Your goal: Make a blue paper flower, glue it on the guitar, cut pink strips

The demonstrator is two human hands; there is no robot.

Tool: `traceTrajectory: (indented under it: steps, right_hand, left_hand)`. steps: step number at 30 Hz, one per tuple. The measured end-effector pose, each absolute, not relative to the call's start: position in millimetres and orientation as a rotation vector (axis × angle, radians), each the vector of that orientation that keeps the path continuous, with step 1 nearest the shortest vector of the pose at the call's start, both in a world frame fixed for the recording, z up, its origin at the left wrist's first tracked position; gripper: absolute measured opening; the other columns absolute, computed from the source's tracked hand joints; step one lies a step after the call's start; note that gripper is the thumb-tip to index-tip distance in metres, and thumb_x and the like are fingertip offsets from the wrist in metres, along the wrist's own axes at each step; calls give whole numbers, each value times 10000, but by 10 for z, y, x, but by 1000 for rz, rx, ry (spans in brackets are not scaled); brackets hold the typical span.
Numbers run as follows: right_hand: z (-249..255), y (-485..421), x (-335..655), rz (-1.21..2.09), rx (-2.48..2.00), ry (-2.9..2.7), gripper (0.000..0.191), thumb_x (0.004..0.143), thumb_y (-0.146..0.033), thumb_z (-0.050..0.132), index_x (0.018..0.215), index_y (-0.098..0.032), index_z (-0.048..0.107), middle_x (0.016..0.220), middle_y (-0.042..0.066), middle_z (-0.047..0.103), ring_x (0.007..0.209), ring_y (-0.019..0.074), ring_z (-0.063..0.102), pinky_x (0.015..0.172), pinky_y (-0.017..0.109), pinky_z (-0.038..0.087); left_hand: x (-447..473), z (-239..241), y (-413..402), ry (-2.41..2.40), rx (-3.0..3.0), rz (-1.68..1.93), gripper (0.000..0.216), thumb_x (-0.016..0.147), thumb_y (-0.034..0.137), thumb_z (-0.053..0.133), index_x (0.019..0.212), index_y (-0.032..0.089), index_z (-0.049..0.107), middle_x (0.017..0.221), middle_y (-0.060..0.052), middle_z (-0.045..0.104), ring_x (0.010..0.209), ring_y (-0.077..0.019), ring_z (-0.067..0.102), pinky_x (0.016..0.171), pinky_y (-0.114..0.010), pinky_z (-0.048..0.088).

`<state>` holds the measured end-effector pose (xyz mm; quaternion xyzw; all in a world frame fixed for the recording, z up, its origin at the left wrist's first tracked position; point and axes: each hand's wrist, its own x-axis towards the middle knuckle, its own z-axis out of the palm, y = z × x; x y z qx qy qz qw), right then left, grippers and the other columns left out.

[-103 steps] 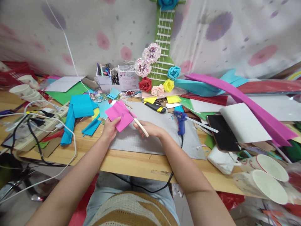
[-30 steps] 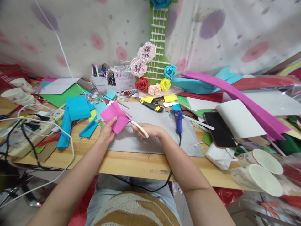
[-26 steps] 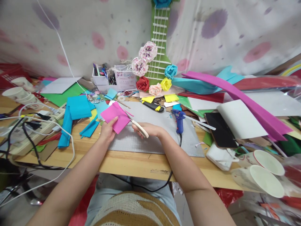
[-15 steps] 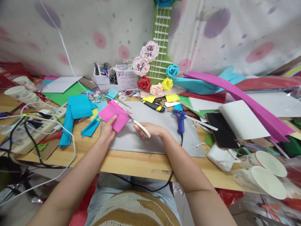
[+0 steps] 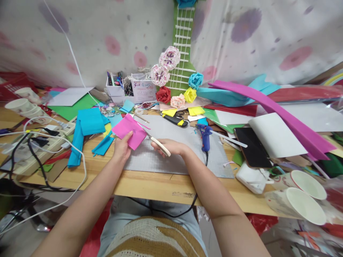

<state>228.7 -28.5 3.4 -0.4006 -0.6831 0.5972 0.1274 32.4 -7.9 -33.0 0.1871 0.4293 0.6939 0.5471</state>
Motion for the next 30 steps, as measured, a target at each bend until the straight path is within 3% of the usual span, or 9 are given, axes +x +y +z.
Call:
traceTrajectory:
  steps: [9, 20, 30]
  right_hand:
    - [40, -284, 2267, 1747, -1222, -1908, 468, 691, -633, 543, 718, -185, 412, 566, -61, 425, 488, 67, 429, 462, 209, 383]
    - [92, -303, 2246, 1739, -1309, -1829, 507, 628, -654, 595, 683, -182, 419, 538, -73, 391, 440, 52, 395, 401, 203, 353]
    - [37, -285, 2278, 1661, -1372, -1897, 490, 661, -652, 558, 666, -179, 434, 513, -67, 422, 418, 62, 416, 413, 210, 344]
  left_hand:
    - [335, -323, -82, 1033, 443, 1676, 291, 592, 76, 740, 861, 138, 647, 800, -29, 709, 660, -114, 647, 711, -255, 539]
    - [334, -294, -95, 1042, 437, 1672, 306, 592, 82, 745, 876, 145, 651, 837, -40, 712, 716, -138, 665, 765, -290, 537]
    - [313, -324, -82, 1025, 424, 1666, 304, 591, 82, 744, 874, 141, 649, 801, -33, 710, 697, -128, 660, 753, -275, 539]
